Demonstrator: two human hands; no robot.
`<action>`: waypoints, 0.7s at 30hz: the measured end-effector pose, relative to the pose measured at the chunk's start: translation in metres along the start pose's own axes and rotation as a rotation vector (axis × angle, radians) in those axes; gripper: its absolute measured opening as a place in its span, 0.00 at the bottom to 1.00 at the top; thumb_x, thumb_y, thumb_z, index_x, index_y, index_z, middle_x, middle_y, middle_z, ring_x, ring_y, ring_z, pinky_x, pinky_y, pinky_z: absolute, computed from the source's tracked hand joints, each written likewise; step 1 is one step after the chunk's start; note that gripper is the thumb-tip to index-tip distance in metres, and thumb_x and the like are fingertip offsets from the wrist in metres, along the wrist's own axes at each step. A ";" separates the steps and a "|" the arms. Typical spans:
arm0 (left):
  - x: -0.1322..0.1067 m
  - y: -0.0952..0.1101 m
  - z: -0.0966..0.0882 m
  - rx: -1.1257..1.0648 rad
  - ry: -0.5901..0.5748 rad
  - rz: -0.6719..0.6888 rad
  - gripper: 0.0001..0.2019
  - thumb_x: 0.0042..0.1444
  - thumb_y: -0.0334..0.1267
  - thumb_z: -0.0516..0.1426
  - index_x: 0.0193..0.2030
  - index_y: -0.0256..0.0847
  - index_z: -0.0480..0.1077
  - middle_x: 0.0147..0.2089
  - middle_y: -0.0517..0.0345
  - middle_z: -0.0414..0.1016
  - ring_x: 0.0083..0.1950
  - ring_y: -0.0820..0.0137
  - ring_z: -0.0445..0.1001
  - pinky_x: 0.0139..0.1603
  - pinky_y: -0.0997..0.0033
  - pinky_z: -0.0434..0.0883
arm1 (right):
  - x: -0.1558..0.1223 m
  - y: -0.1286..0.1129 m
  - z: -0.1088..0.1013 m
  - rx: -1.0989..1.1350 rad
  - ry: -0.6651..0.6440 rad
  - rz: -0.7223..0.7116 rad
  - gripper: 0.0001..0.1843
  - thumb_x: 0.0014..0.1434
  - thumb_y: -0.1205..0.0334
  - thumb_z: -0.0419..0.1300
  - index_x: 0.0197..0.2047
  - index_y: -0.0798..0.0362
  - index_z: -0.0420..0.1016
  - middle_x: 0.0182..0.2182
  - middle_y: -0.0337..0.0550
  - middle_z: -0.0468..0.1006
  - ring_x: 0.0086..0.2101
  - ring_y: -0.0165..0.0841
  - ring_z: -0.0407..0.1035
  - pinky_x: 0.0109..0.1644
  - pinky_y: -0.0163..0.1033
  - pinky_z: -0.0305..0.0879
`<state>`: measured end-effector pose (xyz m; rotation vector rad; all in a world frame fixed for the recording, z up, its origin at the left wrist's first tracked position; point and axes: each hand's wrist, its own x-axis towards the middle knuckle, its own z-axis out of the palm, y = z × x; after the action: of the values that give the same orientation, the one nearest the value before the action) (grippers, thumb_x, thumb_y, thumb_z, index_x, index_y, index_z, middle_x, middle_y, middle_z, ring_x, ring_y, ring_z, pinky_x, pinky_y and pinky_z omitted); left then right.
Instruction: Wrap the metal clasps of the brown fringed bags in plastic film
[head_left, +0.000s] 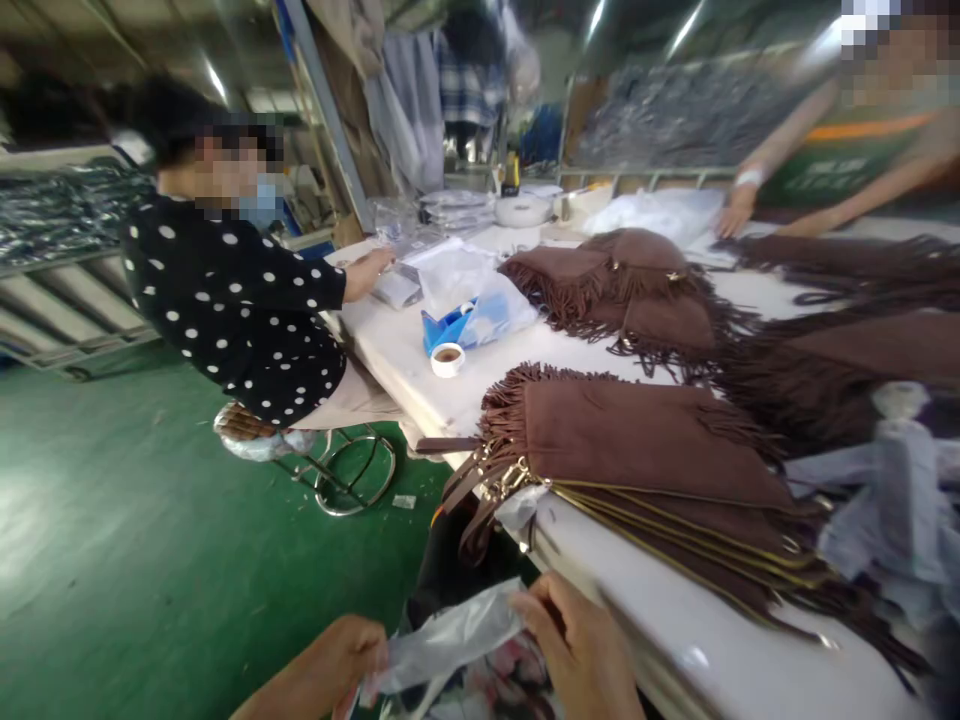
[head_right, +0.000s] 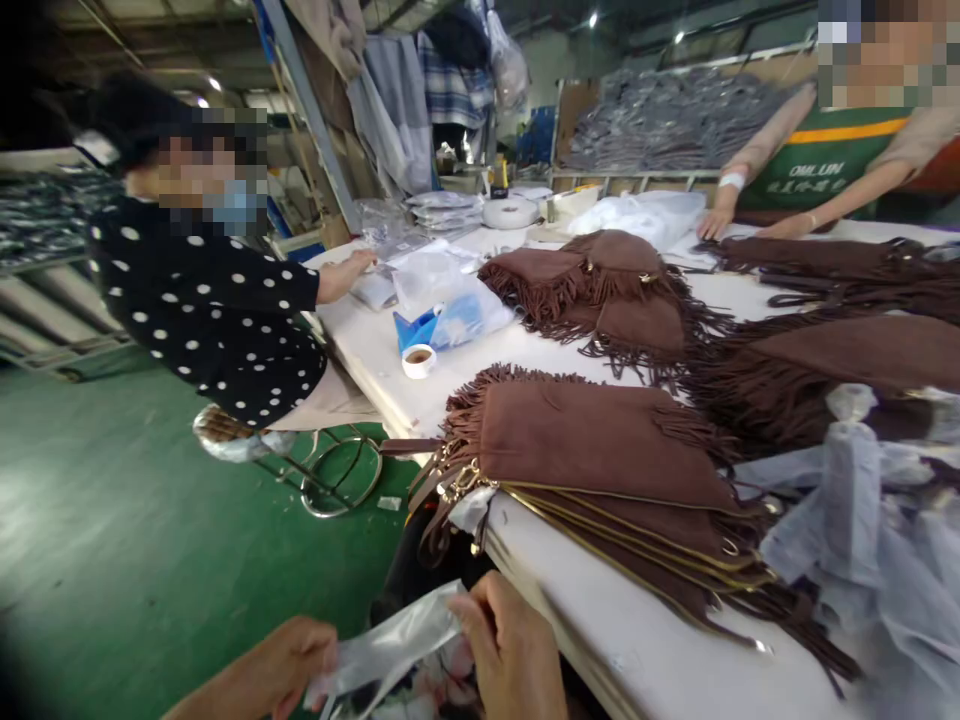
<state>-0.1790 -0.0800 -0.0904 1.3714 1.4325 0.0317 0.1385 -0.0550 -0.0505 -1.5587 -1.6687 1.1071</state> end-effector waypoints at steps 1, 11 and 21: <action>0.002 0.002 0.000 0.104 0.056 0.020 0.21 0.63 0.50 0.48 0.26 0.38 0.68 0.21 0.58 0.72 0.20 0.70 0.69 0.25 0.74 0.62 | 0.001 -0.001 0.005 0.014 -0.022 0.019 0.20 0.66 0.44 0.49 0.30 0.49 0.66 0.22 0.36 0.74 0.26 0.34 0.69 0.30 0.34 0.58; 0.027 0.118 0.010 -0.363 0.147 0.419 0.17 0.51 0.42 0.65 0.47 0.39 0.75 0.45 0.54 0.79 0.47 0.62 0.74 0.49 0.69 0.69 | 0.009 -0.017 0.021 -0.089 -0.046 -0.015 0.20 0.65 0.46 0.51 0.28 0.50 0.65 0.20 0.34 0.71 0.23 0.31 0.67 0.27 0.33 0.55; 0.044 0.092 0.012 -0.526 0.220 0.337 0.17 0.57 0.48 0.61 0.28 0.35 0.73 0.25 0.61 0.69 0.28 0.73 0.63 0.28 0.75 0.59 | 0.025 -0.010 0.038 0.057 0.038 0.053 0.21 0.64 0.42 0.50 0.31 0.49 0.70 0.20 0.36 0.74 0.23 0.33 0.70 0.28 0.34 0.61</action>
<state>-0.0965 -0.0255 -0.0640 1.1697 1.2322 0.7460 0.0975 -0.0365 -0.0631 -1.5857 -1.5655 1.1347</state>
